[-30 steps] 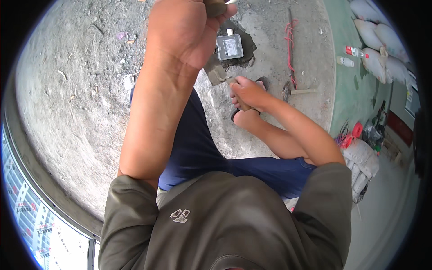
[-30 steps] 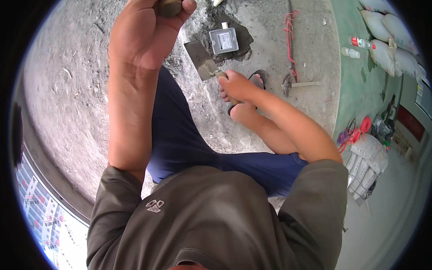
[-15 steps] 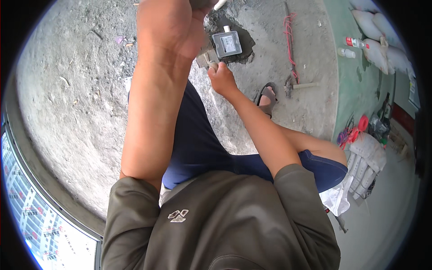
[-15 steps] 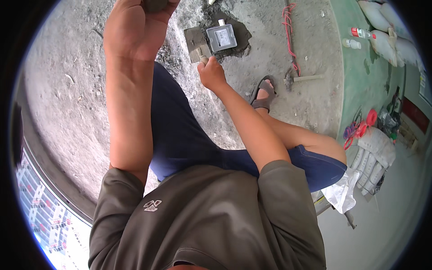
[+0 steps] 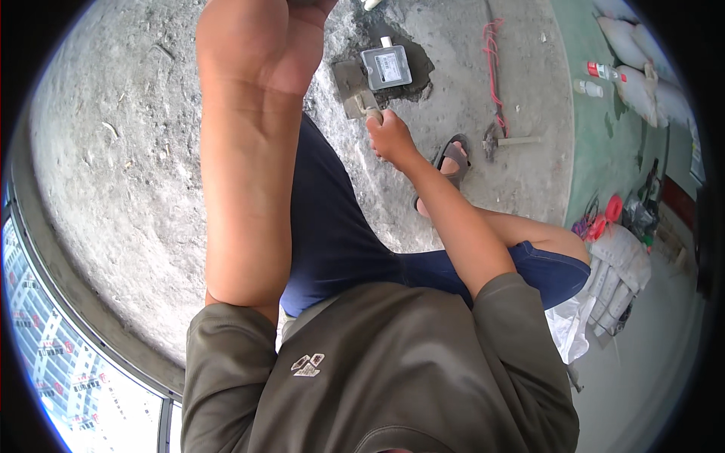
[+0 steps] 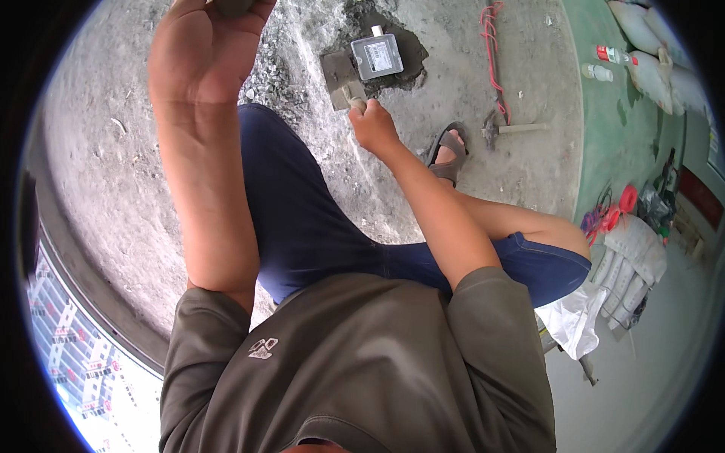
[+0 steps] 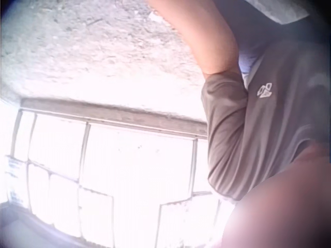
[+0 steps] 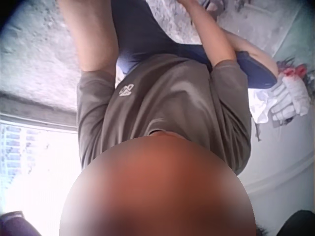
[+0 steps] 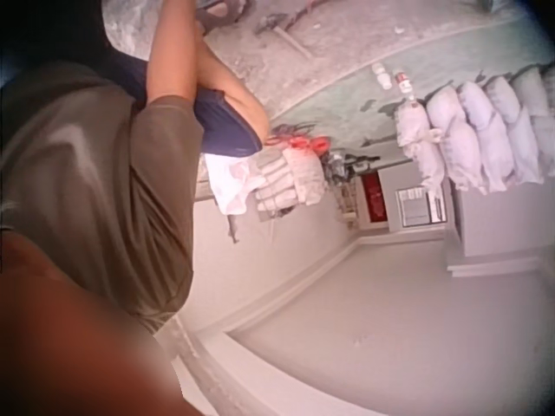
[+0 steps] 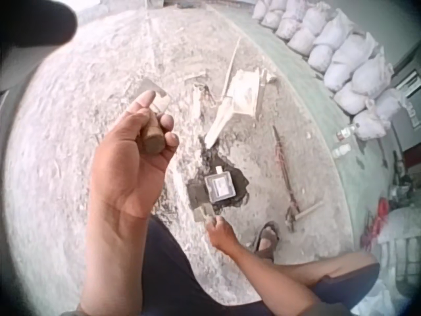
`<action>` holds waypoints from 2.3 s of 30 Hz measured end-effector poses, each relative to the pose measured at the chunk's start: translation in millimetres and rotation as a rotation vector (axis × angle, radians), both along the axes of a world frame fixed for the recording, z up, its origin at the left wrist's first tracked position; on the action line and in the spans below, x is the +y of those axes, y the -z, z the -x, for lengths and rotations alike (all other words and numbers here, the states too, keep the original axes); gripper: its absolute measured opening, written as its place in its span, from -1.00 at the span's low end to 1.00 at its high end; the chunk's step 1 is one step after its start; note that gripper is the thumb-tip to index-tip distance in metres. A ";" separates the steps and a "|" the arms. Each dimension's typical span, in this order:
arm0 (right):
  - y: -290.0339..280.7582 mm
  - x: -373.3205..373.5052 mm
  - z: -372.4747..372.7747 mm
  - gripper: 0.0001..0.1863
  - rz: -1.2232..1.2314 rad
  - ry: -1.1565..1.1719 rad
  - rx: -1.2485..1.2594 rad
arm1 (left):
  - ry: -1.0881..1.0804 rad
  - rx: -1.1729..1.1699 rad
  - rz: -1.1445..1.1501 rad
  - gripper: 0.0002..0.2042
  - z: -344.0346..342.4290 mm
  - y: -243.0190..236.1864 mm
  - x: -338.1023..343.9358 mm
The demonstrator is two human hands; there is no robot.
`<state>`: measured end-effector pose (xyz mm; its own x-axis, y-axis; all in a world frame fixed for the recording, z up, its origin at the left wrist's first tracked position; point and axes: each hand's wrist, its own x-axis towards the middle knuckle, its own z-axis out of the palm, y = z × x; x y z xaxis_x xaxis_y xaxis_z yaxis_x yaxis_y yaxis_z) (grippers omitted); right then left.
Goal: Installing an electrical junction box into a concrete floor using mortar.
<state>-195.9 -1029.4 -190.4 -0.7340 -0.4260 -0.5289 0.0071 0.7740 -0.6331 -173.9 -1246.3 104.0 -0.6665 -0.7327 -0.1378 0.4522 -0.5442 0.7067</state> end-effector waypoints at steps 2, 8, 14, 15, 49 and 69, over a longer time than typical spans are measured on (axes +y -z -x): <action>-13.0 -7.0 8.5 -0.71 0.005 0.008 -0.038 | 0.036 0.063 -0.013 -0.51 -2.8 -1.5 1.1; -55.1 -18.3 7.4 -0.67 0.044 0.245 -0.390 | 0.064 0.104 -0.042 -0.45 -2.6 -3.9 3.4; -68.5 -13.1 5.7 -0.79 0.064 0.227 -0.460 | 0.119 0.140 -0.074 -0.43 1.2 -2.4 7.3; -65.5 -13.4 9.2 -0.79 0.062 0.226 -0.459 | 0.130 0.141 -0.075 -0.43 1.3 -2.7 7.5; -18.3 -18.0 -46.5 -0.54 -0.185 0.029 0.024 | 0.179 0.081 -0.063 -0.46 2.7 5.9 6.4; -37.3 2.6 -63.3 -0.55 -0.155 0.101 0.021 | 0.123 0.050 -0.003 -0.45 7.9 5.9 10.4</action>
<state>-132.6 -1026.8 -153.1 -0.7806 -0.2645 -0.5663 0.0773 0.8583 -0.5074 -181.8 -1235.9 98.1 -0.7574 -0.6446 -0.1043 0.4163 -0.5997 0.6834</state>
